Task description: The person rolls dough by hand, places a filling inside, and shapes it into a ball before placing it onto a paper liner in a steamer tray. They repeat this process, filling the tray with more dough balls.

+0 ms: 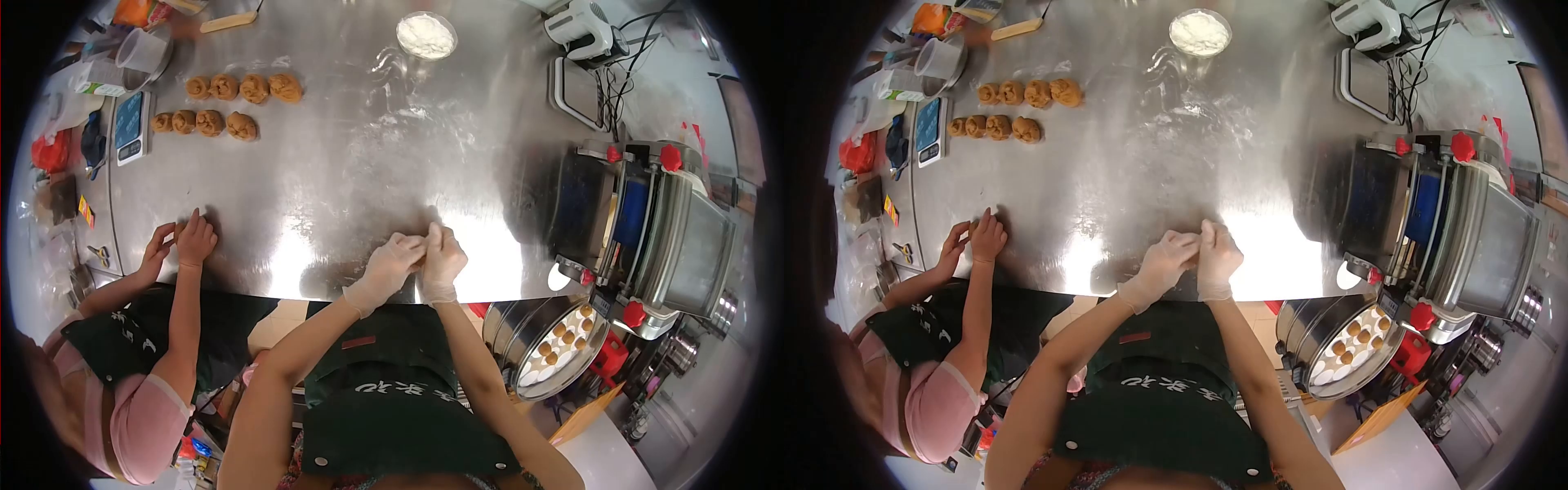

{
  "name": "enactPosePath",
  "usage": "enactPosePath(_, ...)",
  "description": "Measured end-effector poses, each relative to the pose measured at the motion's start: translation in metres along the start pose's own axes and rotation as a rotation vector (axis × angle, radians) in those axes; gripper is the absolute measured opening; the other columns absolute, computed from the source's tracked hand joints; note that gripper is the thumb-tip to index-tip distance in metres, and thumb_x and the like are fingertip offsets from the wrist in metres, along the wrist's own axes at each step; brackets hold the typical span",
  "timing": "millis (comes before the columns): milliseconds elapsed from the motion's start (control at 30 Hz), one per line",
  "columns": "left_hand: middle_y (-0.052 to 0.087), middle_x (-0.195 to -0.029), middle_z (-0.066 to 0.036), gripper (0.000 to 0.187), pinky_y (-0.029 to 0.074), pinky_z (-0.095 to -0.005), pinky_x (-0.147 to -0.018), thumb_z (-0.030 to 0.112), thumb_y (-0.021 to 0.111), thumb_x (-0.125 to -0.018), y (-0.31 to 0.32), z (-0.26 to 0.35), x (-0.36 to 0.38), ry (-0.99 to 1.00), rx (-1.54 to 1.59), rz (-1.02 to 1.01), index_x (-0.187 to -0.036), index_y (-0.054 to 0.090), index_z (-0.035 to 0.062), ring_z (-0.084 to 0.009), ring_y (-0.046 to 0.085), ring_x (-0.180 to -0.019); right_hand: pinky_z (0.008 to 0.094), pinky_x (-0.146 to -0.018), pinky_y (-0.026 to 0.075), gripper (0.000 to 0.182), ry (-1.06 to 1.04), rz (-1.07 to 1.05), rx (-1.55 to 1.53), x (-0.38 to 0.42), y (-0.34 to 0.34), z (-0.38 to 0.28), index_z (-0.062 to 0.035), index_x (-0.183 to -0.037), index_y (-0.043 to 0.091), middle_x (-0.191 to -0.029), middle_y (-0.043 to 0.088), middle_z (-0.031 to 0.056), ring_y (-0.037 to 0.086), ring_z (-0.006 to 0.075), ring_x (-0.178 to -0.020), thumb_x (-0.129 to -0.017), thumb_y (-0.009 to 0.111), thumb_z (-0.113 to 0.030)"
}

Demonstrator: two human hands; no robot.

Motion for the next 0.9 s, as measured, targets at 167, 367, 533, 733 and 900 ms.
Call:
enactPosePath(167,0.062,-0.126,-0.009,0.070,0.055,-0.0413,-0.089,0.004,0.079,-0.075,-0.006,0.005,0.007,-0.145,0.141,0.137,-0.142,0.059,0.0141,-0.0320,0.060,-0.113,0.0377,-0.063,0.056,0.013,-0.172,0.176,0.058,0.003,0.005,0.007,-0.0069,-0.096,0.073,-0.081,0.073,0.0118,0.071,0.0279,-0.071,-0.095,0.069,-0.019)
enactPosePath(367,0.061,-0.125,-0.009,0.069,0.056,-0.0391,-0.089,0.002,0.077,-0.079,-0.012,0.011,-0.006,-0.213,0.200,0.165,-0.143,0.058,0.0159,-0.0297,0.060,-0.115,0.0375,-0.062,0.055,0.024,0.172,0.017,-0.200,-0.011,-0.006,-0.025,-0.0040,-0.095,0.072,-0.077,0.071,0.0137,0.070,0.0306,-0.069,-0.100,0.063,-0.025)
enactPosePath(533,0.060,-0.126,-0.008,0.070,0.056,-0.0386,-0.091,0.003,0.076,-0.079,-0.021,-0.016,-0.041,-0.079,0.100,0.287,-0.145,0.056,0.0169,-0.0302,0.059,-0.117,0.0388,-0.060,0.054,0.023,-0.017,-0.034,-0.039,-0.058,0.012,-0.064,-0.0047,-0.092,0.072,-0.075,0.071,0.0141,0.069,0.0301,-0.065,-0.098,0.067,-0.026)
enactPosePath(733,0.057,-0.133,-0.012,0.068,0.055,-0.0383,-0.095,-0.003,0.078,-0.077,-0.041,-0.015,-0.045,-0.372,0.359,0.306,-0.140,0.060,0.0166,-0.0298,0.059,-0.119,0.0385,-0.055,0.054,0.020,-0.320,0.137,0.109,-0.064,0.033,-0.039,-0.0097,-0.085,0.070,-0.074,0.070,0.0107,0.067,0.0288,-0.060,-0.092,0.073,-0.028)
enactPosePath(900,0.058,-0.129,-0.010,0.081,0.053,-0.0409,-0.097,0.005,0.079,-0.077,-0.030,-0.020,-0.041,-0.202,0.108,0.085,-0.150,0.049,0.0224,-0.0317,0.057,-0.120,0.0384,-0.054,0.053,0.016,-0.129,0.028,0.098,-0.048,0.017,-0.048,-0.0104,-0.087,0.070,-0.078,0.071,0.0094,0.066,0.0284,-0.059,-0.095,0.070,-0.024)
Point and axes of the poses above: each hand's wrist, its own x-axis away from the middle knuckle, its own y-axis out of the palm, z = x × y, the point moved 2 cm from there along -x, towards the middle knuckle
